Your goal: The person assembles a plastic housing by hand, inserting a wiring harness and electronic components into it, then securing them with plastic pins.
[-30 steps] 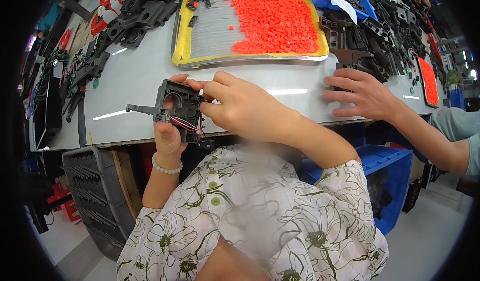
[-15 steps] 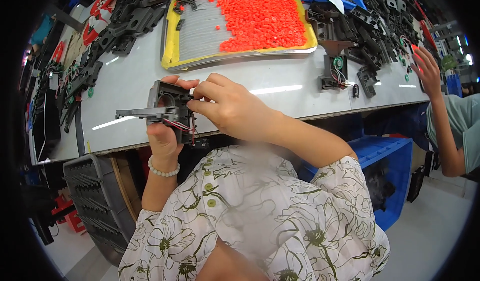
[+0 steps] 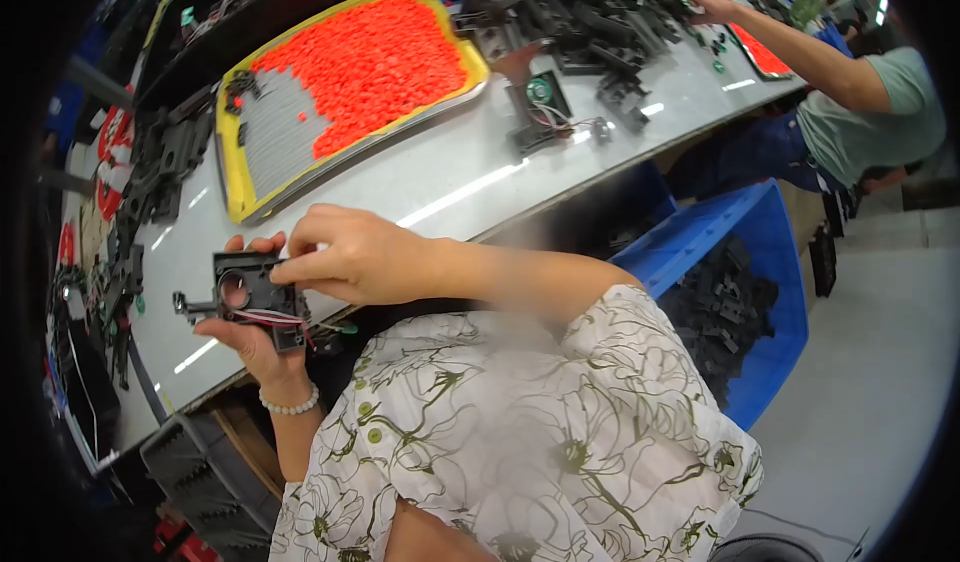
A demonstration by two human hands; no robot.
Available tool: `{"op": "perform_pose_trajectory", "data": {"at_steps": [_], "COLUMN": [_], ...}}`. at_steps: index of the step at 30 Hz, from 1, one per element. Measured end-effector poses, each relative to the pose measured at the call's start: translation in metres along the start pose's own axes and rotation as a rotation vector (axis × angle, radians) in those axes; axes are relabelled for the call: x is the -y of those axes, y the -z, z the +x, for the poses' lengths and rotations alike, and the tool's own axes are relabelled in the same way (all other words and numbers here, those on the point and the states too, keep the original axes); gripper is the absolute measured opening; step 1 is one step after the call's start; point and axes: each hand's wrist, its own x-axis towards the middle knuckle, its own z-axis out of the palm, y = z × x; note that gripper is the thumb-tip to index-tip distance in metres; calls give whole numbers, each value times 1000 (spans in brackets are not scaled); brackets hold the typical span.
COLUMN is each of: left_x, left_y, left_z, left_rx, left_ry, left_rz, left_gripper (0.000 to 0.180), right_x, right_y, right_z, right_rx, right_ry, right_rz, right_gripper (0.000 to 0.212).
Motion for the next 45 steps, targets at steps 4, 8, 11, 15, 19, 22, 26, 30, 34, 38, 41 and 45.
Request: {"op": "perform_pose_trajectory", "data": {"at_steps": [4, 8, 11, 15, 19, 22, 26, 30, 34, 38, 41, 45], "left_x": [1, -3, 0, -5, -4, -3, 0, 0, 3, 5, 6, 6], "left_y": [1, -1, 2, 2, 9, 12, 16, 13, 20, 22, 23, 23], "left_z": [5, 4, 4, 5, 6, 5, 9, 11, 13, 12, 13, 14], "left_rx": [35, 71, 42, 13, 18, 1, -10, -32, -41, -51, -47, -32], "left_ry": [41, 57, 62, 62, 16, 25, -16, -45, -63, -59, -54, -64], "left_rz": [-110, -217, -248, -273, -230, -220, -181, -124, -74, -91, -101, -93], "left_gripper": [97, 93, 92, 91, 90, 89, 86, 86, 85, 83, 81, 81], "right_x": [5, 2, 11, 28, 34, 37, 21, 6, 5, 7, 14, 25], "right_y": [13, 14, -4, -19, -32, -18, 2, 8, 0, -6, -10, -21], "right_z": [-11, -26, -34, -35, -44, -35, -29, -21, -17, -21, -24, -26], "right_rx": [-3, 107, 147, 76, 306, 356, 183, 159, 245, 157, 116, 128], "right_ry": [-295, -513, -606, -828, -907, -946, -991, -822, -704, -544, -534, -538], "right_rz": [63, 308, 548, 945, 1030, 965, 752, 364, 264, 158, 187, 205], "right_gripper": [47, 65, 87, 100, 75, 36, 19, 18, 23, 35, 42, 48]}}
